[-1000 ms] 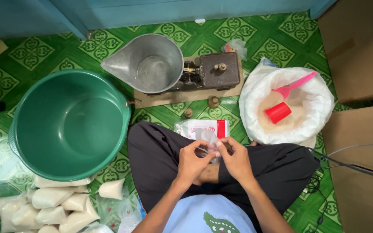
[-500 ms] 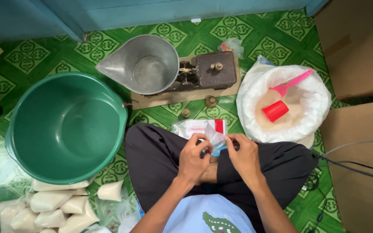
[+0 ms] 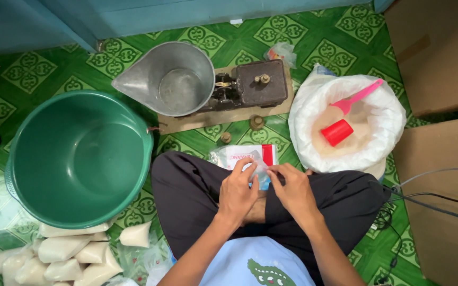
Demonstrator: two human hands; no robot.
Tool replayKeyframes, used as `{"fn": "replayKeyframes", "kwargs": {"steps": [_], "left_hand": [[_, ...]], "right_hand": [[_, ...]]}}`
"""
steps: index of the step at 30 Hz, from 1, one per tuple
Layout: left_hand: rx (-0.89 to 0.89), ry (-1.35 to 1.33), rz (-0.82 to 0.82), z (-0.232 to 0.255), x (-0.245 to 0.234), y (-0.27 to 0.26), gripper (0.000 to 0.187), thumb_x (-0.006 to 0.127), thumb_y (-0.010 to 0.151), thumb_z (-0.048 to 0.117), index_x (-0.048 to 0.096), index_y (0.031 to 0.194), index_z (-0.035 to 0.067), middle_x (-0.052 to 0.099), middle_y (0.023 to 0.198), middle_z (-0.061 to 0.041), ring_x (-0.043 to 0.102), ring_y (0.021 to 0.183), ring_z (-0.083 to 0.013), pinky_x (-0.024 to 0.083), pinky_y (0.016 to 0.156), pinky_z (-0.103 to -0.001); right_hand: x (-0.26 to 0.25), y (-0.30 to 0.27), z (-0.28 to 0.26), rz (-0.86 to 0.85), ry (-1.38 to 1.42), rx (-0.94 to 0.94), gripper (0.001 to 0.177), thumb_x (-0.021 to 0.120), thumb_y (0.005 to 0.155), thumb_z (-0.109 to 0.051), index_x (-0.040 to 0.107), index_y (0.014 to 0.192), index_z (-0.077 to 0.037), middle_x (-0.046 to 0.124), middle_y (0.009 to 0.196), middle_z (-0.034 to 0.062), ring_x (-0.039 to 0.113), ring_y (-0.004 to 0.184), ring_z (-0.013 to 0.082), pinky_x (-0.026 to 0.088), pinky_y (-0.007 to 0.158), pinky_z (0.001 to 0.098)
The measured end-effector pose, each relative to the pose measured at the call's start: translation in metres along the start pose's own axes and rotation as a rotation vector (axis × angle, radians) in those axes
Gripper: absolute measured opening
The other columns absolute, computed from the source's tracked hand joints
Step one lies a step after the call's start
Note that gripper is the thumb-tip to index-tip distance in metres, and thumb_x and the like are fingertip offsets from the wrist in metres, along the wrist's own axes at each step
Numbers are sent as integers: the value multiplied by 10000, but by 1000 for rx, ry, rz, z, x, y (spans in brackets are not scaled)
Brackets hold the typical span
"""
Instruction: The person scoops a white powder from a large bag using a red scoop and pours it into the hopper of a small grinding machine. The person repeats this scooping and pouring action multiple times.
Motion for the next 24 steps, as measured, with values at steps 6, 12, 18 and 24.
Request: {"fn": "replayKeyframes", "kwargs": {"steps": [6,12,18,24], "left_hand": [[-82,-36,-82,-2,7,2,386,658,756,134,687,1141,133,620,1171,24,716,694,-216,588,640,-384],[-85,-12,-120,-2,14,2,420,670,758,112,672,1178,116,603,1215,19,721,761,-272,595,664,-412],[-151,88,-177,3,5,3,411,629,774,126,667,1183,121,560,1254,19,714,717,-347,590,673,-463],[-152,194,-166,-7,8,3,403,590,779,82,678,1169,130,544,1238,-4,712,696,-363,584,678,-468]], "right_hand": [[7,6,4,0,51,127,184,721,856,-203,718,1026,-132,672,808,99,695,681,291,575,607,353],[29,2,15,-104,213,344,330,732,786,-145,671,1095,-48,613,832,125,666,550,240,561,546,349],[26,5,11,-136,117,311,269,642,790,-56,694,1053,-83,710,812,160,721,733,352,575,617,411],[18,3,3,-170,54,306,247,723,782,-144,731,1024,-193,758,837,100,730,810,307,594,663,382]]}}
Point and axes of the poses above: each hand's wrist, its own y-axis towards the middle knuckle, its own x-axis out of the palm, z = x × y, the point moved 7 cm from there along y, towards the middle knuckle
